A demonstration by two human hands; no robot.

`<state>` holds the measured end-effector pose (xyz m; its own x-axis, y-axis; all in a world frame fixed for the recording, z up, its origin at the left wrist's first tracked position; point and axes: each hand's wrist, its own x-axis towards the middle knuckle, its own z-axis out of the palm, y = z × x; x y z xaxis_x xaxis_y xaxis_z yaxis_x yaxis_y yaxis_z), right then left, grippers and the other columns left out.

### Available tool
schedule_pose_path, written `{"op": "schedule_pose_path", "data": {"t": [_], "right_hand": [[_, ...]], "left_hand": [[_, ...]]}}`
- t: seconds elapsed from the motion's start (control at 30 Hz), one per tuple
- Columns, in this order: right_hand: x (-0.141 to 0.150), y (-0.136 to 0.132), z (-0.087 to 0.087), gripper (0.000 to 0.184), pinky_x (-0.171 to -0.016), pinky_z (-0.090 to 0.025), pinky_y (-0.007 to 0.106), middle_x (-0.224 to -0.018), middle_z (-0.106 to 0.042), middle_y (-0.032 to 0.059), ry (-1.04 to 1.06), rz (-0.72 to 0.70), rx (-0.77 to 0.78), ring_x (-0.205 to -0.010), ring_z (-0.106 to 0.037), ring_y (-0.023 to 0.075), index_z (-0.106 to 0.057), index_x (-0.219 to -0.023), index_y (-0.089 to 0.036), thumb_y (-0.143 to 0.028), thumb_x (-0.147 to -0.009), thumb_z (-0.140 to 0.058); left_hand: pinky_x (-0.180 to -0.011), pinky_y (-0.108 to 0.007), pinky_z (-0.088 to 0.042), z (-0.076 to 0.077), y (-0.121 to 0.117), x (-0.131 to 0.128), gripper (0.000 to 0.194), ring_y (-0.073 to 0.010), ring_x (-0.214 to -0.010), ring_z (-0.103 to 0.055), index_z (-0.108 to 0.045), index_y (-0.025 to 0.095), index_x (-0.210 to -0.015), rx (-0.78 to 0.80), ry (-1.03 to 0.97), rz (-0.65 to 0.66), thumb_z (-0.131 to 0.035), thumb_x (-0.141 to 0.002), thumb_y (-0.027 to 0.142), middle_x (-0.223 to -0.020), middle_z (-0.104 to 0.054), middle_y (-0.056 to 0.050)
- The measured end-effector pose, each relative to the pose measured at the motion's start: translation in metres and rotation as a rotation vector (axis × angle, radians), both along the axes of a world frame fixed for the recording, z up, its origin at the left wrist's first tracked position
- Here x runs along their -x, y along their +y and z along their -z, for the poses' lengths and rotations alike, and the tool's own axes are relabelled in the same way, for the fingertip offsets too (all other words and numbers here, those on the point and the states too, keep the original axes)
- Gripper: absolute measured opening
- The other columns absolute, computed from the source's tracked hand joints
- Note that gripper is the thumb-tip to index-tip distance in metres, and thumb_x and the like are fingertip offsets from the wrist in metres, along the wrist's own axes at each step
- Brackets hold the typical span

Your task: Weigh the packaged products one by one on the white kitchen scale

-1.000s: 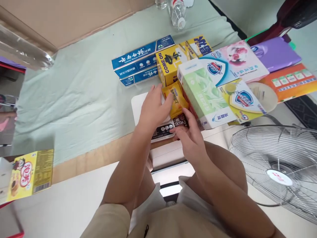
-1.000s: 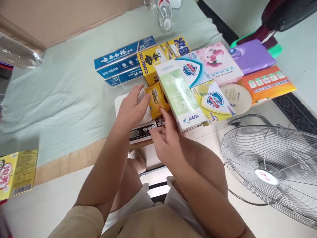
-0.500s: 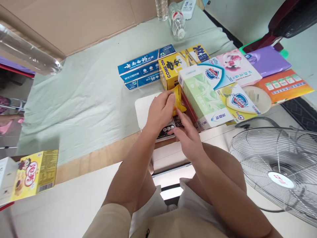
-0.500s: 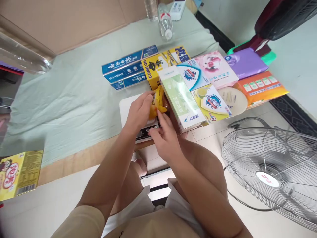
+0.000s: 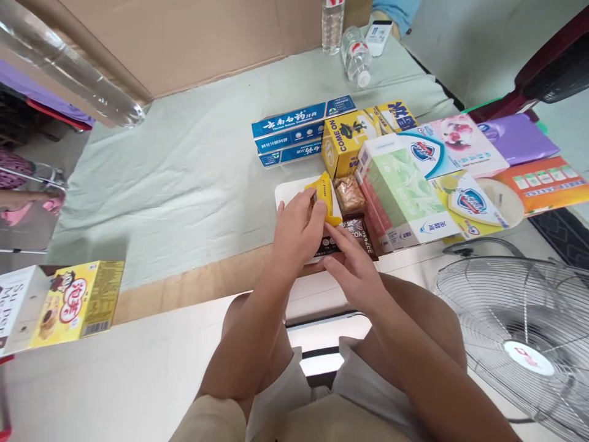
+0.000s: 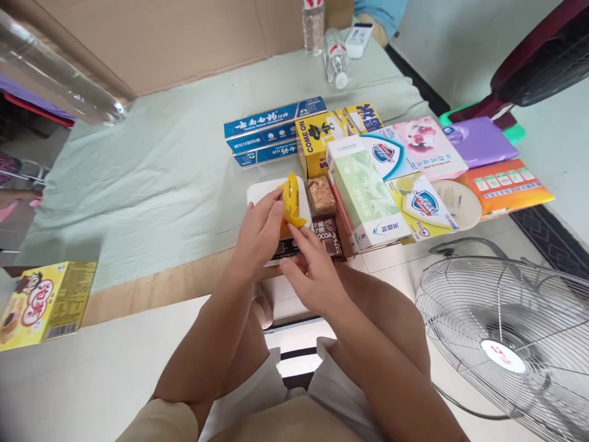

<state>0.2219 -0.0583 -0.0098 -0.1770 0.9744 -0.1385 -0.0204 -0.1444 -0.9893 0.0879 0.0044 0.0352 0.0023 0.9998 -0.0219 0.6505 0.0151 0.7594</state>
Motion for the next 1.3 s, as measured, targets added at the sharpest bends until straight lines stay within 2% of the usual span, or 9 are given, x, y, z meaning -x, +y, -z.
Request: {"op": "schedule_pose_path", "data": {"t": [0.13, 0.2, 0.27, 0.37, 0.5, 0.7, 0.9, 1.07, 1.3], "right_hand": [[-0.005, 0.001, -0.003, 0.053, -0.075, -0.065, 0.038, -0.122, -0.072, 0.0072, -0.227, 0.05, -0.076, -0.068, -0.064, 0.0115, -0.065, -0.146, -0.029, -0.037, -0.093, -0.062], [-0.009, 0.005, -0.005, 0.044, -0.069, -0.06, 0.035, -0.083, -0.065, -0.0006, -0.369, 0.15, -0.159, -0.063, -0.056, 0.0122, -0.07, -0.137, -0.025, -0.036, -0.096, -0.06], [-0.012, 0.01, -0.005, 0.037, -0.07, -0.059, 0.035, -0.073, -0.057, -0.0021, -0.481, 0.271, -0.289, -0.066, -0.057, 0.0145, -0.073, -0.127, -0.021, -0.035, -0.096, -0.06], [-0.01, 0.02, -0.001, 0.038, -0.091, -0.062, 0.043, -0.105, -0.071, 0.0086, -0.609, 0.371, -0.498, -0.098, -0.069, 0.0224, -0.071, -0.128, -0.021, -0.032, -0.093, -0.061], [-0.001, 0.031, 0.011, 0.049, -0.118, -0.052, 0.057, -0.144, -0.068, 0.0146, -0.724, 0.319, -0.601, -0.137, -0.064, 0.0303, -0.062, -0.144, -0.024, -0.033, -0.096, -0.058], [0.01, 0.03, 0.016, 0.047, -0.124, -0.044, 0.068, -0.147, -0.071, 0.013, -0.872, 0.245, -0.574, -0.148, -0.058, 0.0371, -0.067, -0.142, -0.024, -0.042, -0.1, -0.054], [0.032, 0.018, 0.004, 0.053, -0.118, -0.056, 0.054, -0.157, -0.063, 0.0141, -0.748, 0.236, -0.674, -0.146, -0.062, 0.031, -0.06, -0.153, -0.026, -0.042, -0.103, -0.054], [0.076, 0.005, 0.003, 0.058, -0.122, -0.055, 0.05, -0.157, -0.064, 0.0113, -0.631, 0.089, -0.703, -0.149, -0.06, 0.0283, -0.054, -0.157, -0.027, -0.033, -0.1, -0.056], [0.152, -0.015, 0.011, 0.066, -0.125, -0.05, 0.059, -0.168, -0.051, 0.0142, -0.568, -0.255, -0.433, -0.151, -0.056, 0.0347, -0.054, -0.157, -0.019, -0.036, -0.094, -0.054]], "left_hand": [[-0.137, -0.06, -0.023, 0.017, -0.014, 0.027, 0.049, -0.0302, -0.158, -0.047, -0.063, 0.021, -0.142, -0.06, -0.027, -0.088, -0.04, -0.105, 0.044, -0.158, -0.062, -0.012], [-0.136, -0.059, -0.025, 0.024, -0.02, 0.037, 0.047, -0.0302, -0.155, -0.051, -0.064, 0.02, -0.139, -0.106, -0.019, -0.142, -0.04, -0.105, 0.043, -0.154, -0.065, -0.013], [-0.135, -0.058, -0.028, 0.027, -0.024, 0.042, 0.045, -0.0303, -0.152, -0.054, -0.065, 0.02, -0.135, -0.143, 0.004, -0.135, -0.039, -0.105, 0.041, -0.149, -0.069, -0.013], [-0.134, -0.06, -0.03, 0.027, -0.026, 0.039, 0.046, -0.0316, -0.155, -0.051, -0.064, 0.017, -0.136, -0.153, 0.044, -0.021, -0.038, -0.105, 0.039, -0.147, -0.069, -0.014], [-0.133, -0.066, -0.027, 0.021, -0.026, 0.03, 0.05, -0.0363, -0.159, -0.045, -0.062, 0.015, -0.142, -0.104, 0.072, 0.08, -0.04, -0.104, 0.039, -0.15, -0.068, -0.015], [-0.135, -0.066, -0.023, 0.018, -0.026, 0.031, 0.048, -0.0365, -0.159, -0.044, -0.065, 0.015, -0.141, -0.055, -0.028, 0.123, -0.046, -0.104, 0.038, -0.148, -0.069, -0.013], [-0.129, -0.056, -0.043, 0.017, -0.041, 0.038, 0.043, -0.0317, -0.147, -0.057, -0.067, 0.015, -0.135, -0.159, -0.247, 0.051, -0.054, -0.102, 0.041, -0.147, -0.065, -0.019], [-0.1, -0.035, -0.065, 0.013, -0.058, 0.085, 0.025, -0.0204, -0.119, -0.072, -0.069, 0.021, -0.119, -0.164, -0.483, -0.182, -0.061, -0.098, 0.032, -0.13, -0.063, -0.013], [-0.092, -0.032, -0.065, 0.029, -0.089, 0.171, 0.018, -0.0186, -0.11, -0.074, -0.071, 0.02, -0.109, 0.017, -0.35, -0.369, -0.058, -0.097, 0.018, -0.127, -0.066, -0.01]]}}
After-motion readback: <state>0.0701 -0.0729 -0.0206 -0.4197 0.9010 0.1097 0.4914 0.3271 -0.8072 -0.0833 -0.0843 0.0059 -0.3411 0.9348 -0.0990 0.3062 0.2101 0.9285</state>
